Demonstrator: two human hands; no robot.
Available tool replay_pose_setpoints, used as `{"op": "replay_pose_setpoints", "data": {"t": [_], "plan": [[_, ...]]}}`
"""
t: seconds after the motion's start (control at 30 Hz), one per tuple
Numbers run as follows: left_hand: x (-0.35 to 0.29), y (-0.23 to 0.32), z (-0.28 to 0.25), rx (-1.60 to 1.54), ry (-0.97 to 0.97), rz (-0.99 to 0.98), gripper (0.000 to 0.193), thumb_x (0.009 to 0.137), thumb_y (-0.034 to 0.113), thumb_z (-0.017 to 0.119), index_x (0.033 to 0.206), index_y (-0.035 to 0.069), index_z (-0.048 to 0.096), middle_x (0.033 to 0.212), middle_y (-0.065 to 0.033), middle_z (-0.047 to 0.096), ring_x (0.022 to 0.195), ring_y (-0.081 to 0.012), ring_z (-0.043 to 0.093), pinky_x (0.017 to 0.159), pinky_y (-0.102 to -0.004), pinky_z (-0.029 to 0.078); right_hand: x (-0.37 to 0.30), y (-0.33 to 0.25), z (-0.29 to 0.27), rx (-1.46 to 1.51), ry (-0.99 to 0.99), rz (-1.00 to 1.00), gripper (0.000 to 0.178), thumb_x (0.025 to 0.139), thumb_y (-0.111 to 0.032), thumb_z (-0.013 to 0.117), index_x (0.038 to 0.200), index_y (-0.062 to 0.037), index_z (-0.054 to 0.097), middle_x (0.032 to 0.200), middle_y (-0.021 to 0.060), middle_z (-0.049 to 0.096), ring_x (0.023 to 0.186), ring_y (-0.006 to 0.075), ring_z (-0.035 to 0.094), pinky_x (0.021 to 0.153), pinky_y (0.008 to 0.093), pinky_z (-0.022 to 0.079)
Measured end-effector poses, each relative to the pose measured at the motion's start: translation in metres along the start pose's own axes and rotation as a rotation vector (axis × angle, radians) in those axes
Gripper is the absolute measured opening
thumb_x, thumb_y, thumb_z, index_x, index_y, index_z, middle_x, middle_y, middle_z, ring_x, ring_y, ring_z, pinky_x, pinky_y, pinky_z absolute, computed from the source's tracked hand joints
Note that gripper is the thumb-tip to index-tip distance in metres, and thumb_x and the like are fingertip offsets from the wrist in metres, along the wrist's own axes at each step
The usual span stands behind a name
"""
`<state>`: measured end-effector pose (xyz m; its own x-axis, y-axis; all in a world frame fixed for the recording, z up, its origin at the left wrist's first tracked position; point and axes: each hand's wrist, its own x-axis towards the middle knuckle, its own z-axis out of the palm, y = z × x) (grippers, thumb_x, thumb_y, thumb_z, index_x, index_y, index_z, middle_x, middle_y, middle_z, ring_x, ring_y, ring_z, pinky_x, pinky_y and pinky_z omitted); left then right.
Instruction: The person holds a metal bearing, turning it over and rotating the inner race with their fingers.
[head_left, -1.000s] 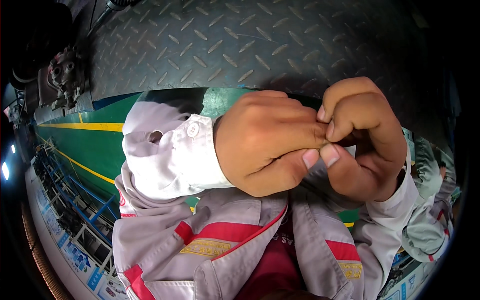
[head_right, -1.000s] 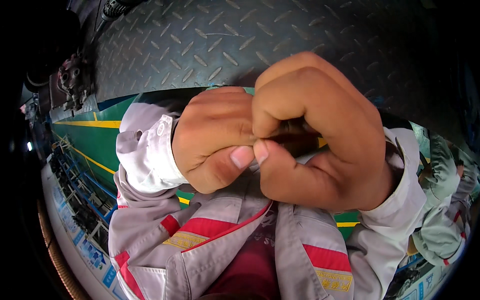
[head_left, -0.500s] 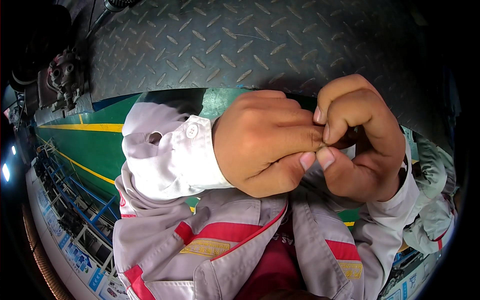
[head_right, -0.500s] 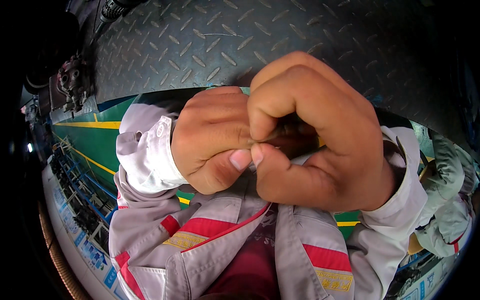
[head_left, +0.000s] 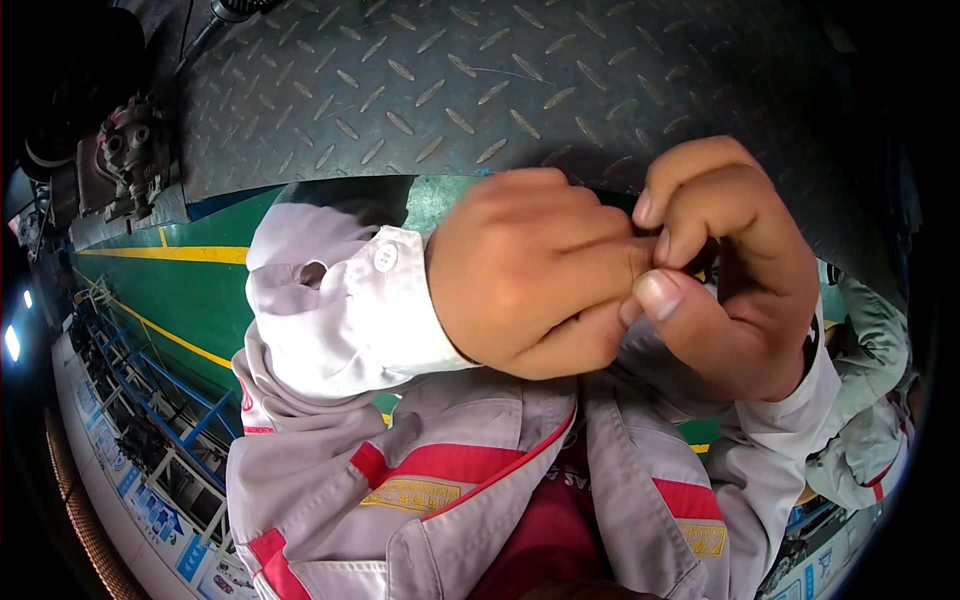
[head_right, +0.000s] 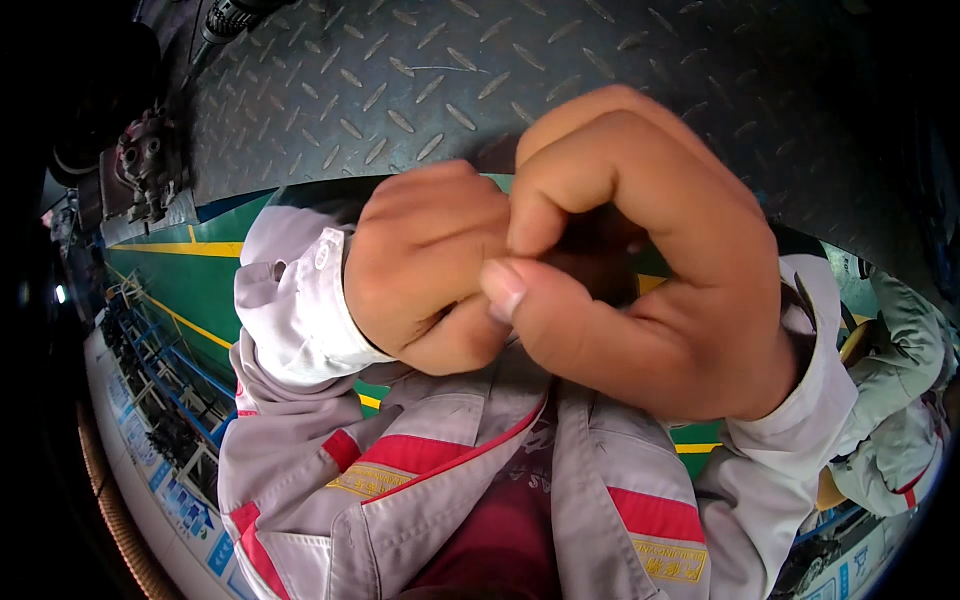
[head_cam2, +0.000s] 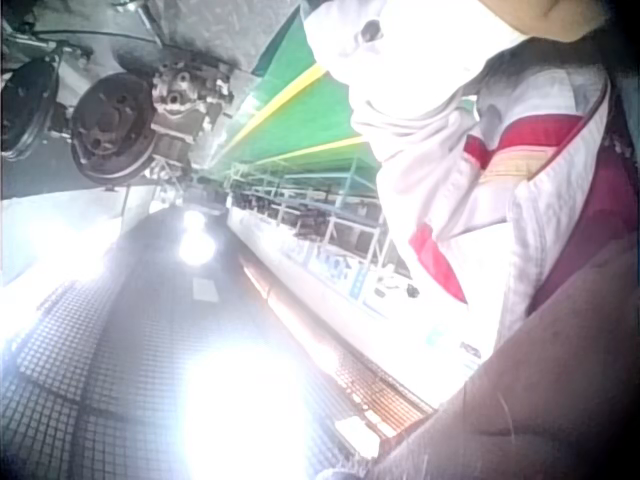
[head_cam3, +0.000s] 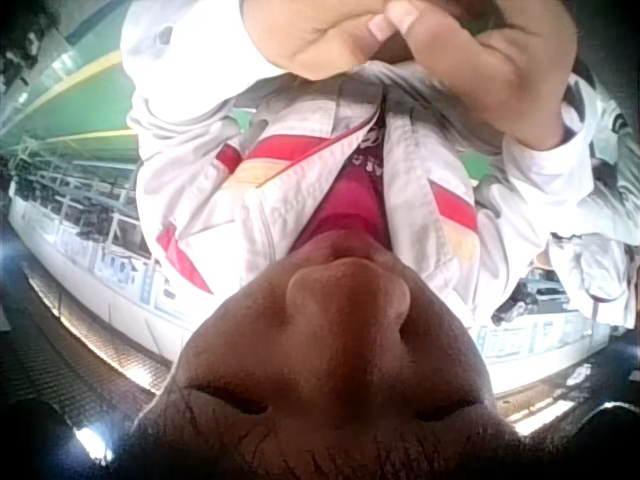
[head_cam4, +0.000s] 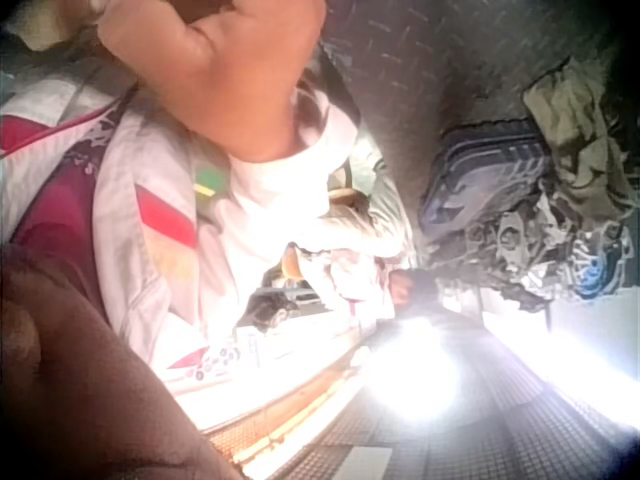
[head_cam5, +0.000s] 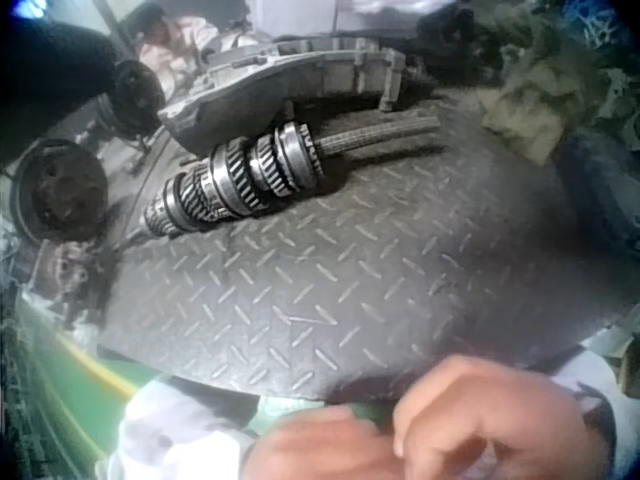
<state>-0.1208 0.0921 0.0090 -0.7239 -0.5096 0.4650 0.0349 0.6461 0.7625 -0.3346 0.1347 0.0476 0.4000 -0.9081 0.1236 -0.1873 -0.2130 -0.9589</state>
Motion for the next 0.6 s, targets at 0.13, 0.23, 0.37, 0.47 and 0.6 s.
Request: {"op": "replay_pose_setpoints", "data": {"t": [0.13,0.23,0.37,0.47,0.6], "plan": [[0.003,0.002,-0.009,0.115,0.029,-0.117,0.015,0.084,0.007,0.062,0.096,0.002,0.069,0.082,-0.0096,0.066,0.067,-0.0259,0.063,0.062,-0.037,0.05,0.0,0.009,0.0,-0.308,0.071,-0.17,0.027,0.083,-0.01,0.075,0.104,-0.0021,0.06,0.115,0.0207,0.06,0.1,0.0255,0.061,0.088,0.0353,0.05],[0.001,0.002,-0.009,0.0,0.155,-0.296,0.02,0.093,0.0,0.054,0.11,-0.002,0.063,0.098,-0.0133,0.068,0.081,-0.022,0.065,0.076,-0.0343,0.053,0.002,0.013,0.002,-0.513,0.059,-0.255,0.03,0.082,-0.017,0.079,0.104,-0.0024,0.064,0.121,0.0226,0.063,0.109,0.0348,0.064,0.093,0.0415,0.051],[0.008,0.005,-0.014,-0.368,0.296,-0.519,0.045,0.097,0.009,0.052,0.14,-0.003,0.048,0.131,-0.0152,0.062,0.108,-0.0163,0.06,0.098,-0.0328,0.047,0.001,0.008,0.015,-0.705,0.022,-0.311,0.028,0.076,-0.024,0.081,0.095,-0.0055,0.07,0.115,0.0151,0.069,0.118,0.0409,0.064,0.097,0.0491,0.052],[0.011,0.006,-0.019,-0.469,0.145,-0.572,0.057,0.097,0.019,0.055,0.149,-0.002,0.043,0.138,-0.0147,0.059,0.118,-0.017,0.057,0.105,-0.0338,0.044,-0.002,0.011,0.023,-0.739,0.007,-0.392,0.029,0.07,-0.027,0.081,0.091,-0.0069,0.073,0.109,0.0094,0.071,0.119,0.0404,0.065,0.103,0.0544,0.049],[0.013,0.013,-0.02,-0.705,0.009,-0.65,0.051,0.1,0.016,0.06,0.146,-0.002,0.049,0.136,-0.0148,0.059,0.127,-0.0211,0.056,0.11,-0.037,0.043,-0.003,0.01,0.025,-0.754,-0.059,-0.399,0.029,0.067,-0.03,0.081,0.085,-0.0081,0.074,0.104,0.0058,0.071,0.12,0.0375,0.066,0.108,0.0662,0.042]]}}
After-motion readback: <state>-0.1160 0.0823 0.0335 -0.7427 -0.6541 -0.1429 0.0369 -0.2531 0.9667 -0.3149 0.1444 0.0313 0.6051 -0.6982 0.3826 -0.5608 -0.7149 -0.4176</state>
